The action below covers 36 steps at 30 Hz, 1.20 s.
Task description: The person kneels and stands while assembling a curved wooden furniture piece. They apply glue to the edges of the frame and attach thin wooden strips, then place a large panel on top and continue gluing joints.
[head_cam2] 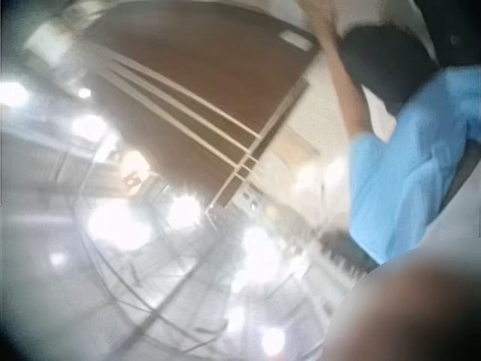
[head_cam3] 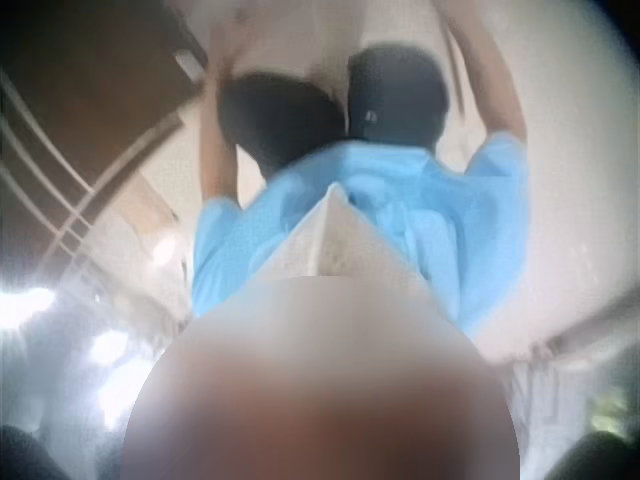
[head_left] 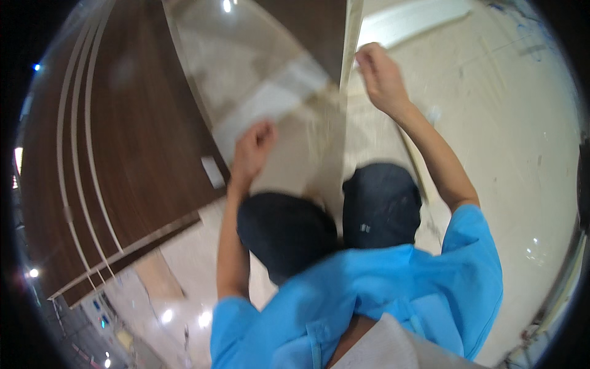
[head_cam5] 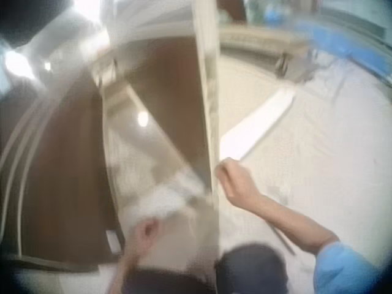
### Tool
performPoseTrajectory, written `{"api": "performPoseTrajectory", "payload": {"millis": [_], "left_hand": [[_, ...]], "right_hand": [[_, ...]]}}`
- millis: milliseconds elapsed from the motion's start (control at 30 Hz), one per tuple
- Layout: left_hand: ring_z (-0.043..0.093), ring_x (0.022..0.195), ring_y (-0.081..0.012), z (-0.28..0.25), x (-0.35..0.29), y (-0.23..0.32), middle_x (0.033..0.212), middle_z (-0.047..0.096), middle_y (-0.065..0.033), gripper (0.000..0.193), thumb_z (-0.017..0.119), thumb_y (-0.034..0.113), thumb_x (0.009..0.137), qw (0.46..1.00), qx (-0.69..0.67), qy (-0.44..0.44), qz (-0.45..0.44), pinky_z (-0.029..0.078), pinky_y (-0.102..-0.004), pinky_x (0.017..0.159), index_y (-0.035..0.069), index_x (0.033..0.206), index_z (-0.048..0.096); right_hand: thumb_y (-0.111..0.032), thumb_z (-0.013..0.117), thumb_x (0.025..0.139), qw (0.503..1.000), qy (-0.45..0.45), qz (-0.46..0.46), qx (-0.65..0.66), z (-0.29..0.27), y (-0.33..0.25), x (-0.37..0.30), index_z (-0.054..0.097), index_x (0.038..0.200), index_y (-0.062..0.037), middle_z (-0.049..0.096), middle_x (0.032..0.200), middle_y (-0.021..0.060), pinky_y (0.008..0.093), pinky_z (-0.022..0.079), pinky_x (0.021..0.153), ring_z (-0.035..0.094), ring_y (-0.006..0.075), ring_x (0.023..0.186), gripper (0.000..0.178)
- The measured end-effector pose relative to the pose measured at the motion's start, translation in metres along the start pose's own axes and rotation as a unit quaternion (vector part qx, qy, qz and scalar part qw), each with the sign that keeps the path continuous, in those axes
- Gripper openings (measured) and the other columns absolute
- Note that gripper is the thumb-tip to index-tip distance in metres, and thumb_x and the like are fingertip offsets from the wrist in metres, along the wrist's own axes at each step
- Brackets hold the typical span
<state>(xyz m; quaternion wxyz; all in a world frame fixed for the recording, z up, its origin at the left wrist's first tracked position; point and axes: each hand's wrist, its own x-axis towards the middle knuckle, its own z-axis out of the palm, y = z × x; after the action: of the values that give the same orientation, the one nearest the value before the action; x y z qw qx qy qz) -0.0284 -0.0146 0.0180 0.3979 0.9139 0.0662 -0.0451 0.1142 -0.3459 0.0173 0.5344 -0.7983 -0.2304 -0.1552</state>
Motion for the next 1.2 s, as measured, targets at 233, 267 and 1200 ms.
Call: {"api": "performPoseTrajectory", "payload": {"millis": [233, 267, 1200], "left_hand": [[0.07, 0.088, -0.0195, -0.009, -0.002, 0.024, 0.099, 0.073, -0.0117, 0.032, 0.071, 0.02, 0.097, 0.995, -0.097, -0.004, 0.0, 0.055, -0.0324, 0.082, 0.001, 0.123, 0.068], [0.07, 0.088, -0.0197, -0.01, -0.002, 0.025, 0.099, 0.073, -0.0118, 0.032, 0.07, 0.02, 0.096, 0.996, -0.094, -0.005, -0.002, 0.055, -0.0325, 0.082, 0.001, 0.123, 0.068], [0.065, 0.086, -0.0109, 0.003, 0.002, -0.024, 0.097, 0.07, -0.0037, 0.026, 0.071, 0.016, 0.099, 0.992, -0.119, -0.04, 0.033, 0.053, -0.0265, 0.08, 0.001, 0.119, 0.069]], "right_hand": [[-0.034, 0.07, 0.094, 0.878, -0.437, 0.127, -0.151, 0.135, 0.087, -0.133, 0.055, 0.128, 0.0005, 0.069, 0.113, 0.0266, 0.0517, 0.054, 0.092, 0.067, 0.0417, 0.108, 0.05], [-0.036, 0.07, 0.094, 0.881, -0.433, 0.113, -0.156, 0.151, 0.091, -0.133, 0.055, 0.127, 0.002, 0.069, 0.111, 0.0273, 0.052, 0.054, 0.092, 0.067, 0.0425, 0.108, 0.053], [-0.017, 0.065, 0.1, 0.965, -0.107, 0.21, 0.112, 0.123, 0.063, -0.054, 0.066, 0.102, -0.0038, 0.067, 0.083, 0.0093, 0.0337, 0.051, 0.067, 0.062, 0.0156, 0.073, 0.013]]}}
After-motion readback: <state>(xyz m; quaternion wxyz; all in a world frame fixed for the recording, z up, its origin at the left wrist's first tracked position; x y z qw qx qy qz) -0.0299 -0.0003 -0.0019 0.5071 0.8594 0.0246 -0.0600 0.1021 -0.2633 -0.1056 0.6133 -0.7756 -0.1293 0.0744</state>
